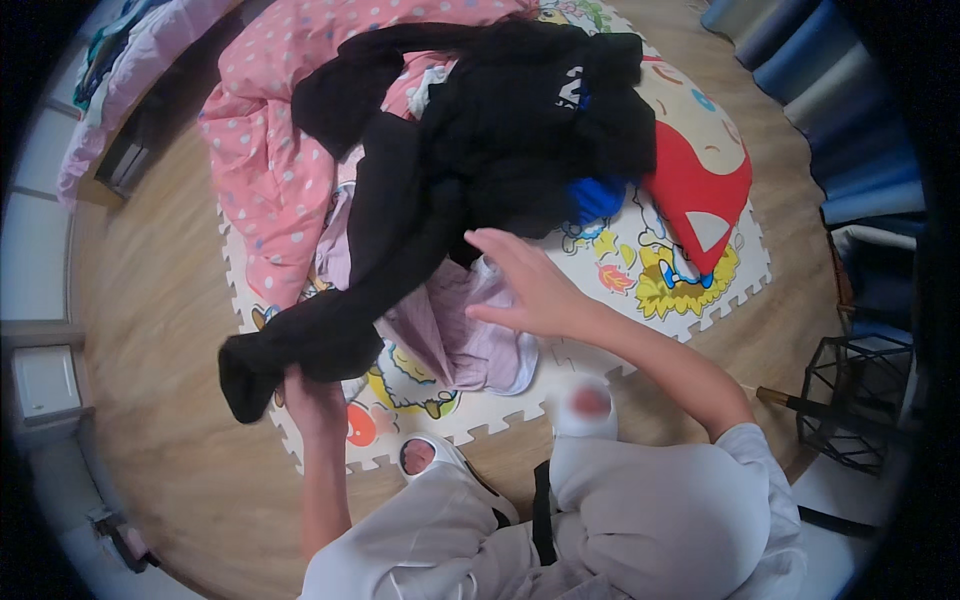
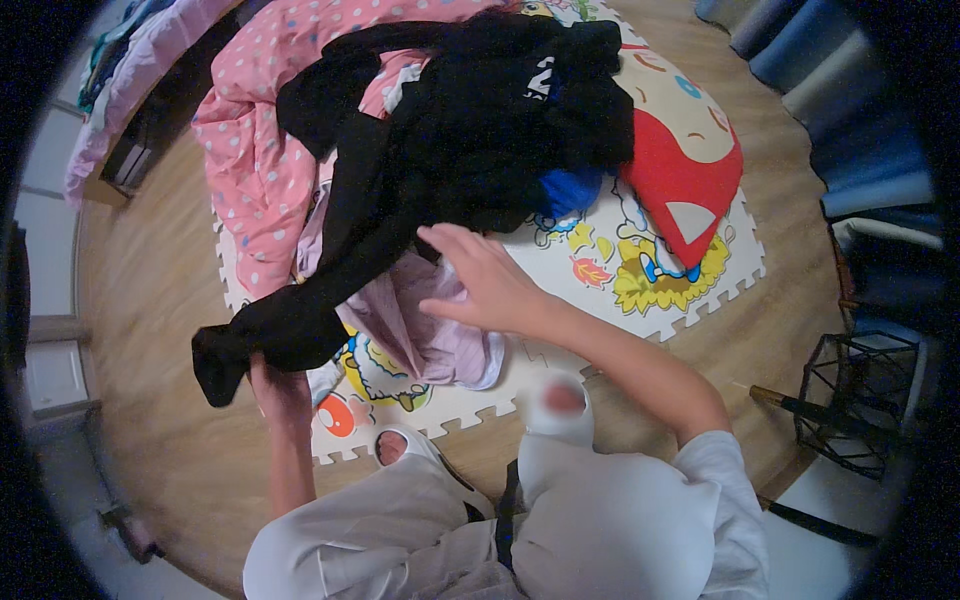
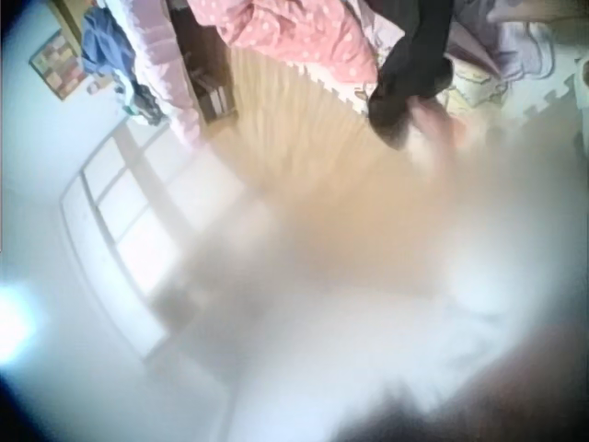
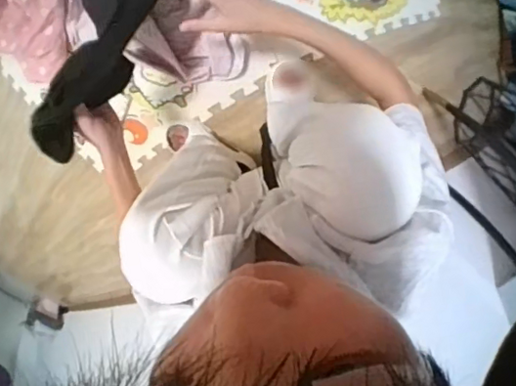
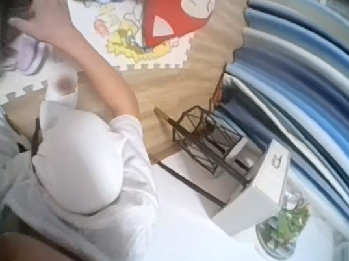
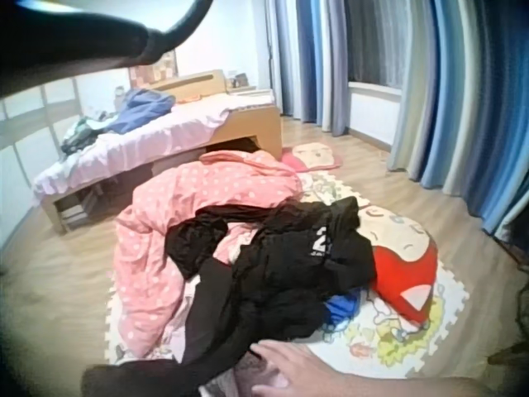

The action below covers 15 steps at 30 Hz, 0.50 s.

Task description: The person sits on a colorful play mat and folds a pile of laundry. They first fold a small white and blue patterned cloth, then a black garment, and finally a pink striped shirt, which they button up before folding.

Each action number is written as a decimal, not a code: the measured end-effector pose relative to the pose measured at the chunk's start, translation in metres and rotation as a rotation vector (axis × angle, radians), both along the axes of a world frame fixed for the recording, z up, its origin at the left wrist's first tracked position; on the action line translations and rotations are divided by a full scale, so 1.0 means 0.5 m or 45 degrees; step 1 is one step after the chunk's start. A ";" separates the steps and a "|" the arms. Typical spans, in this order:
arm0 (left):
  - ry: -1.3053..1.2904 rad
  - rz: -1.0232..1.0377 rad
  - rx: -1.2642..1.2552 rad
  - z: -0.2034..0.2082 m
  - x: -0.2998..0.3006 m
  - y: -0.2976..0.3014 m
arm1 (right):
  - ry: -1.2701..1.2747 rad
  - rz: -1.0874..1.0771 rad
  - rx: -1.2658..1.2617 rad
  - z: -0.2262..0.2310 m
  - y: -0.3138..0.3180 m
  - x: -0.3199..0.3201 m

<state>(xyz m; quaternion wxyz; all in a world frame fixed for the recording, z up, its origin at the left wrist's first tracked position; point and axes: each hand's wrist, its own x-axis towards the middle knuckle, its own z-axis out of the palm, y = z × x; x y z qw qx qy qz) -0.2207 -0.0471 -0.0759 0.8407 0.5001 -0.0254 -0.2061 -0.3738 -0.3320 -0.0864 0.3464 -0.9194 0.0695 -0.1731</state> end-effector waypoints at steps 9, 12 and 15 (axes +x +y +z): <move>0.016 0.224 0.119 0.065 0.042 0.000 | -0.172 -0.113 0.010 -0.016 -0.035 0.247; -0.147 0.271 0.205 0.160 0.175 0.011 | -0.405 -0.268 -0.303 0.069 -0.150 0.296; -0.579 0.225 0.406 0.276 0.329 0.063 | -0.191 -0.202 0.024 0.274 -0.241 0.315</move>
